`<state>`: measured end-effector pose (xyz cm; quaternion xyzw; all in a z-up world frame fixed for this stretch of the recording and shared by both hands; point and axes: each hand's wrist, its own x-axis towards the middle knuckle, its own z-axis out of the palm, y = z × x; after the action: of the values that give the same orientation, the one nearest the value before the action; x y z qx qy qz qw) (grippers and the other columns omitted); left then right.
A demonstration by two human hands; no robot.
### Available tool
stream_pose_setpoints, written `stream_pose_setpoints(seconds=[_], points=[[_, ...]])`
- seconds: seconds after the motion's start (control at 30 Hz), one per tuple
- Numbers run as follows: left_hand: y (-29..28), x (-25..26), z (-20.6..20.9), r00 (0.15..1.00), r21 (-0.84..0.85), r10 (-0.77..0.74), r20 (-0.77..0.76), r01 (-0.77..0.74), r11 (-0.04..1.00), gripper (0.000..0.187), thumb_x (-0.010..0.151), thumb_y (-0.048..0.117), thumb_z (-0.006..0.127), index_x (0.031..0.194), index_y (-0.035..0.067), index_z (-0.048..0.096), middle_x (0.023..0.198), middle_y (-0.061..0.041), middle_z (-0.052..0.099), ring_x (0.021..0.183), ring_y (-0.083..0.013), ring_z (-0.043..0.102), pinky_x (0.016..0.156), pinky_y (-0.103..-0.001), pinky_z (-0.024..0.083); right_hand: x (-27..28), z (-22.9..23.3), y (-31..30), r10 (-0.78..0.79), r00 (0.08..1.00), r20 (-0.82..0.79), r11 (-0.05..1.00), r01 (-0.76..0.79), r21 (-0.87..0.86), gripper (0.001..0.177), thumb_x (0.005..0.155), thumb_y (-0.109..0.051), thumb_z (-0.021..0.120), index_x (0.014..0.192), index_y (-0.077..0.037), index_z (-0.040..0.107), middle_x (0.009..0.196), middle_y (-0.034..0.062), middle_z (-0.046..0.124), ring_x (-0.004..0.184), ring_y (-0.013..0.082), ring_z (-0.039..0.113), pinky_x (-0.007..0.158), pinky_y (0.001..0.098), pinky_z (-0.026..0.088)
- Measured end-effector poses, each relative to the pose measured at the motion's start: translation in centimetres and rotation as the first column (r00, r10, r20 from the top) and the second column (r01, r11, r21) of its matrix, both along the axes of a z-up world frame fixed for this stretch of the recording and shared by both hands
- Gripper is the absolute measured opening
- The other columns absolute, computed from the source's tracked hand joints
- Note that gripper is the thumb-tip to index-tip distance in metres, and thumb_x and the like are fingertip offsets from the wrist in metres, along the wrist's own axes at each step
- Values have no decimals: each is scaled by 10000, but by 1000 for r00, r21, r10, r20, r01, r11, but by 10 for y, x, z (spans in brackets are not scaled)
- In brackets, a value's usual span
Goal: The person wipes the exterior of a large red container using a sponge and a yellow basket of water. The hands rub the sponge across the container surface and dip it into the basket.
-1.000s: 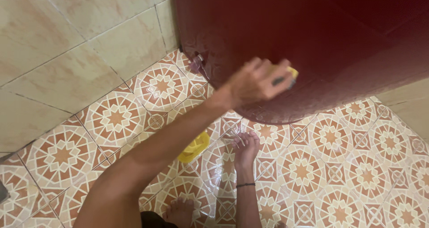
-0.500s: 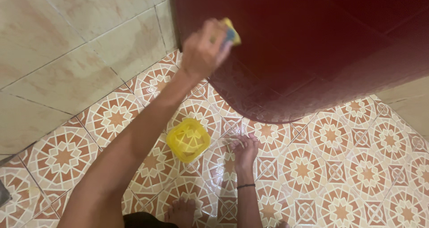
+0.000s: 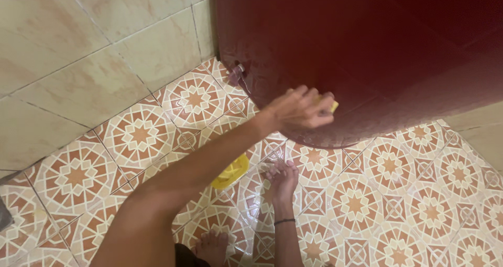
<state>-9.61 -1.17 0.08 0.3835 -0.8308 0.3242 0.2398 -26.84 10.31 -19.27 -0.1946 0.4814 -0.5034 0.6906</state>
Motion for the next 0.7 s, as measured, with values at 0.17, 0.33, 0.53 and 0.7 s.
stream_pose_setpoints(seconds=[0.17,0.33,0.53,0.7], points=[[-2,72,-6,982,-18,165,-97,-167,986,207,918,167,689,1115,179,626,1141,-104,556,812,-232,695,647,-379,618,-1,5,-1,15,1000,-15,1000,-15,16,295,954,-196,550,1216,-152,423,986,107,581,764,211,578,694,395,511],[11,151,0,821,192,474,-318,-434,880,176,980,134,716,1107,79,607,1076,-122,571,780,-255,690,656,-408,589,-2,0,2,23,999,-23,1000,-23,19,277,950,-191,527,1206,-148,428,980,106,582,761,208,581,691,390,519],[47,179,13,648,324,489,-583,-367,872,323,940,195,716,1170,16,577,1061,-213,573,789,-402,675,662,-504,559,3,-4,5,36,999,15,999,-36,2,288,943,-140,568,1201,-130,441,934,97,559,753,221,543,676,393,480],[16,195,15,385,385,493,-780,-325,864,254,945,202,702,1126,57,600,1121,-191,656,953,-451,662,782,-552,535,16,10,1,41,997,62,999,-40,-19,290,932,-165,569,1200,-139,461,937,76,590,796,195,547,695,382,480]])
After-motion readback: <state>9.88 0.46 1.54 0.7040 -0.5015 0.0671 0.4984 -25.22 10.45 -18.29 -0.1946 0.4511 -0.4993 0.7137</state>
